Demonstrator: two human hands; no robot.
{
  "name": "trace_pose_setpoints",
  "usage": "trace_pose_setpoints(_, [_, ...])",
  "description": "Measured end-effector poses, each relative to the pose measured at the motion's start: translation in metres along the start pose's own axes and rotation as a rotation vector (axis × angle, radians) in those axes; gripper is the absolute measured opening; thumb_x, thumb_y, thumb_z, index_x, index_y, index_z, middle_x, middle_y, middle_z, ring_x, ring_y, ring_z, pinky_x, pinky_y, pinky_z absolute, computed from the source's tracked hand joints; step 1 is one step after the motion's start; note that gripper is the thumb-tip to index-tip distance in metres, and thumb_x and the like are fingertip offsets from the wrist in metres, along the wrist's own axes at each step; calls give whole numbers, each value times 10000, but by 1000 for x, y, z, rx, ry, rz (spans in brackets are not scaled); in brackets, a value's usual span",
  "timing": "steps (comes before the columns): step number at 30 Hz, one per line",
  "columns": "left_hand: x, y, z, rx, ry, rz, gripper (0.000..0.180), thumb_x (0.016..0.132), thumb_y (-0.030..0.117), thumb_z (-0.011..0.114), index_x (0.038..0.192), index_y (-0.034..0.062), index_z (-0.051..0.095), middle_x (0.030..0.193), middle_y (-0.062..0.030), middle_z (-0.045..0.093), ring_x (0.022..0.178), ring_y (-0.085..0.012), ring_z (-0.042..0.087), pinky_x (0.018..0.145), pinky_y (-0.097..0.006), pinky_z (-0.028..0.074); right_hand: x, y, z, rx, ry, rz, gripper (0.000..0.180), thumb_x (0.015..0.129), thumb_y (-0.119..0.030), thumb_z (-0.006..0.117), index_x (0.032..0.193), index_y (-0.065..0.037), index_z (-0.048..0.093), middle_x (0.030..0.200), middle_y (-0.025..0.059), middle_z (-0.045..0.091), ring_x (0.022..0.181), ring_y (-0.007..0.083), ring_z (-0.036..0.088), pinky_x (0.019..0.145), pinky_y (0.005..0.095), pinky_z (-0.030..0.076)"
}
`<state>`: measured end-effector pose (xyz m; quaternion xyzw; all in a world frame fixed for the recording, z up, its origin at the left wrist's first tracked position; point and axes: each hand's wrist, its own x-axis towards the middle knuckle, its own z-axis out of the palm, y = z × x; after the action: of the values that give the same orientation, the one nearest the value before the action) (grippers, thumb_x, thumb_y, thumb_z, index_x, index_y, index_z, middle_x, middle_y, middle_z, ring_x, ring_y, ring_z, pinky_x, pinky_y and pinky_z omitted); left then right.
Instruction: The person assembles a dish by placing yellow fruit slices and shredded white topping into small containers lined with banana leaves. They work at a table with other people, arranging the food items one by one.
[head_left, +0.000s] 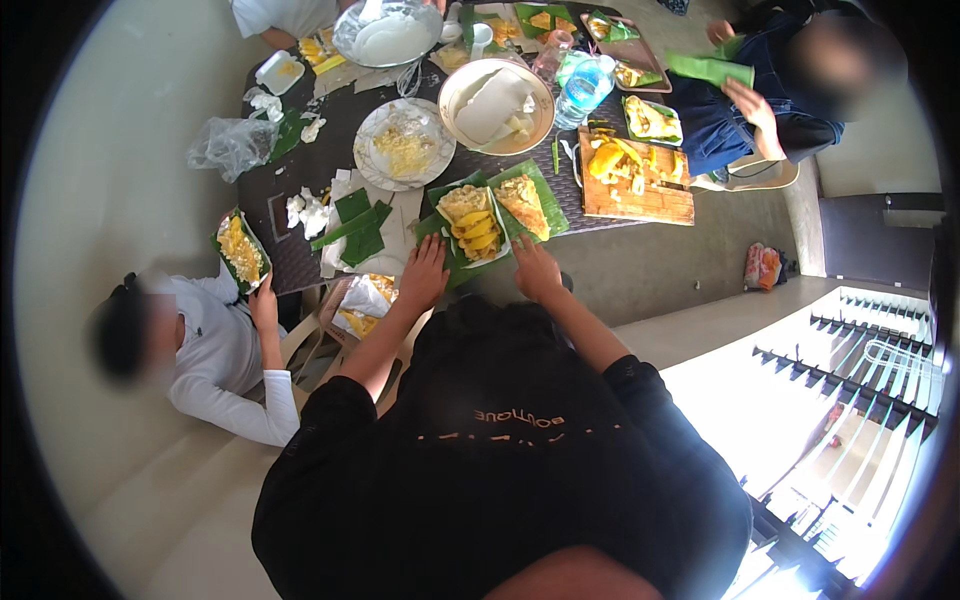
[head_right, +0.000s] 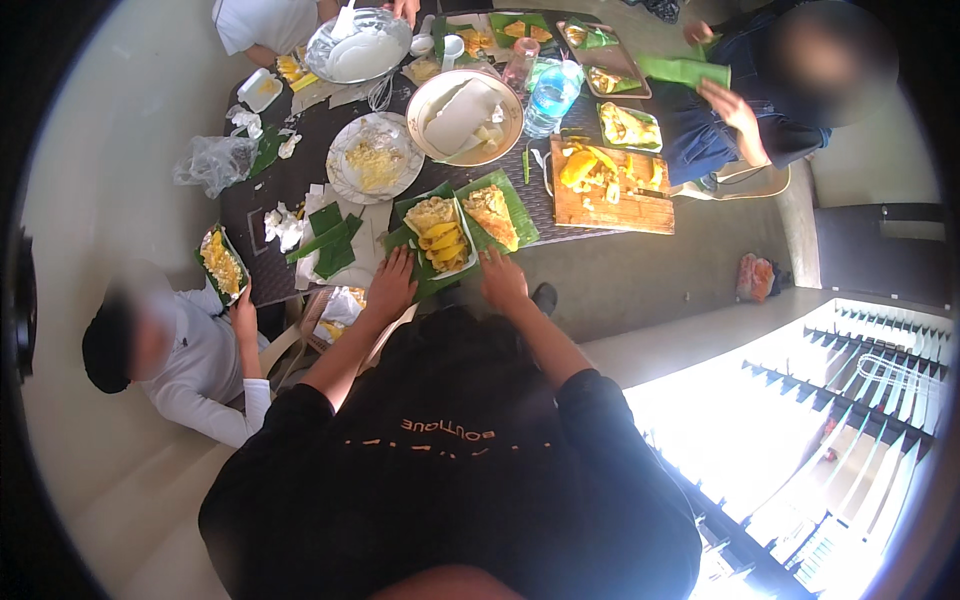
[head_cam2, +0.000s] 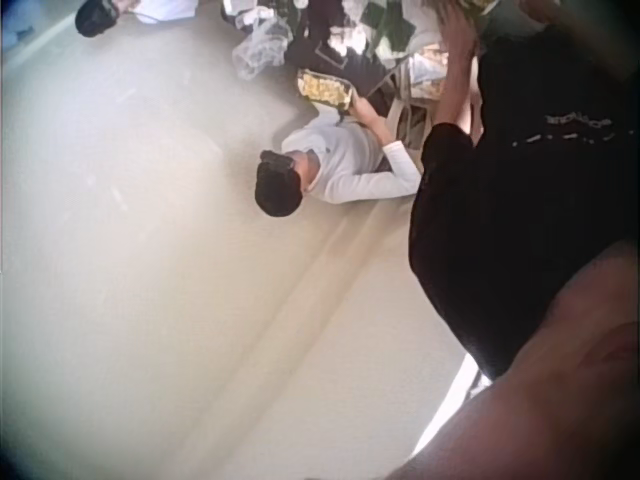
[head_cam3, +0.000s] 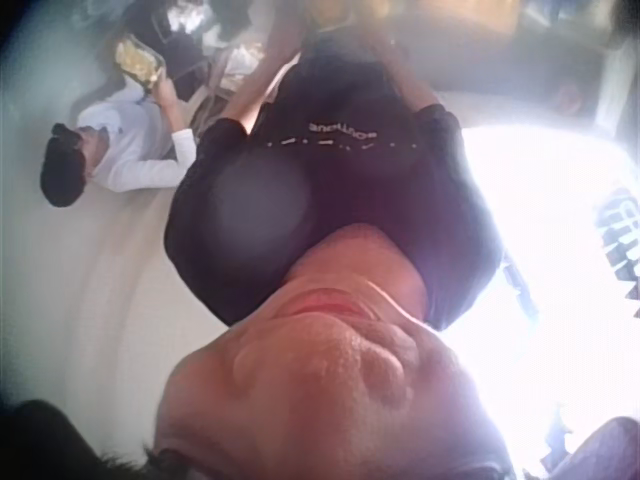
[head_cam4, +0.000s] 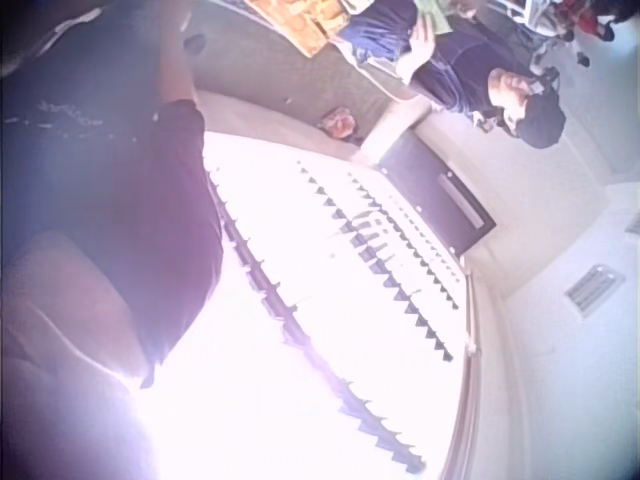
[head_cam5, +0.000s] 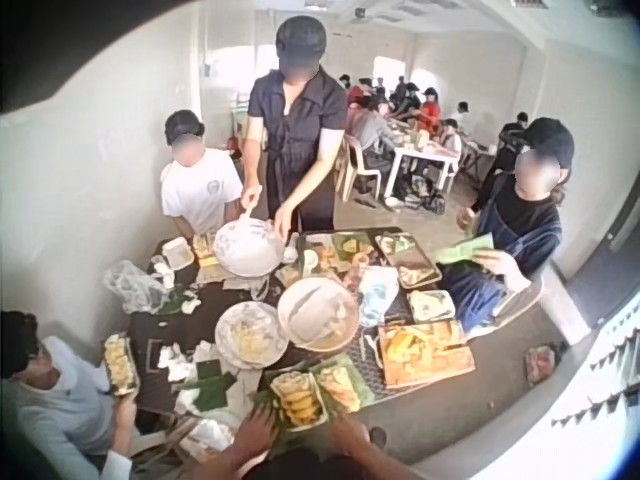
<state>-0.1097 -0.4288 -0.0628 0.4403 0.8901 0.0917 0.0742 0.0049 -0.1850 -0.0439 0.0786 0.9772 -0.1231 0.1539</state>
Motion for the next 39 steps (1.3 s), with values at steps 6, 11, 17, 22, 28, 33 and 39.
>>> trace_pose_setpoints(6, [0, -3, 0, 2, -104, 15, 641, 908, 340, 505, 1423, 20, 298, 1504, -166, 242, 1390, -305, 240, 1101, -496, 238, -4, 2, 3, -140, -98, -45, 748, 727, -105, 584, 1416, -17, 303, 1538, 143, 177, 928, 285, 599, 739, 409, 528])
trace_pose_setpoints(11, [2, -4, -3, 3, -123, 14, 639, 911, 347, 499, 1425, 24, 298, 1507, -165, 240, 1391, -299, 241, 1100, -504, 237, -3, 4, 5, -145, -82, -46, 779, 729, -94, 578, 1439, -32, 262, 1551, 144, 128, 840, 294, 627, 705, 419, 529])
trace_pose_setpoints(17, [3, -4, -8, -26, -153, 10, 631, 914, 342, 489, 1425, 28, 294, 1506, -171, 239, 1394, -306, 236, 1105, -500, 227, 0, 3, 17, -100, -117, -6, 764, 728, -50, 555, 1436, -34, 269, 1552, 156, 97, 737, 308, 653, 650, 434, 532])
trace_pose_setpoints(22, [9, 2, -15, -27, -176, -20, 624, 914, 340, 488, 1419, 23, 305, 1500, -176, 252, 1387, -304, 251, 1102, -498, 231, 2, 2, 9, -128, -162, -21, 792, 730, -38, 577, 1451, -45, 249, 1550, 188, 74, 742, 280, 673, 620, 404, 537])
trace_pose_setpoints(28, [11, 2, -14, -8, -180, -29, 623, 906, 342, 498, 1417, 33, 316, 1492, -176, 270, 1380, -304, 264, 1096, -500, 238, 1, 6, 4, -102, -159, -51, 765, 734, -64, 580, 1432, -46, 266, 1547, 184, 87, 744, 320, 668, 624, 439, 535])
trace_pose_setpoints(33, [11, -4, -17, 58, -202, 15, 615, 911, 352, 503, 1416, 46, 328, 1499, -154, 265, 1385, -283, 260, 1095, -493, 244, 3, 7, 10, -96, -134, -55, 780, 751, -72, 580, 1453, -71, 241, 1547, 191, 75, 692, 324, 667, 587, 432, 537])
trace_pose_setpoints(39, [15, 1, -18, 53, -241, -5, 607, 918, 343, 489, 1421, 49, 318, 1508, -161, 243, 1392, -289, 245, 1102, -492, 234, 3, 12, 9, -118, -117, -89, 745, 770, -50, 549, 1454, -81, 255, 1547, 195, 65, 666, 307, 667, 572, 428, 537])
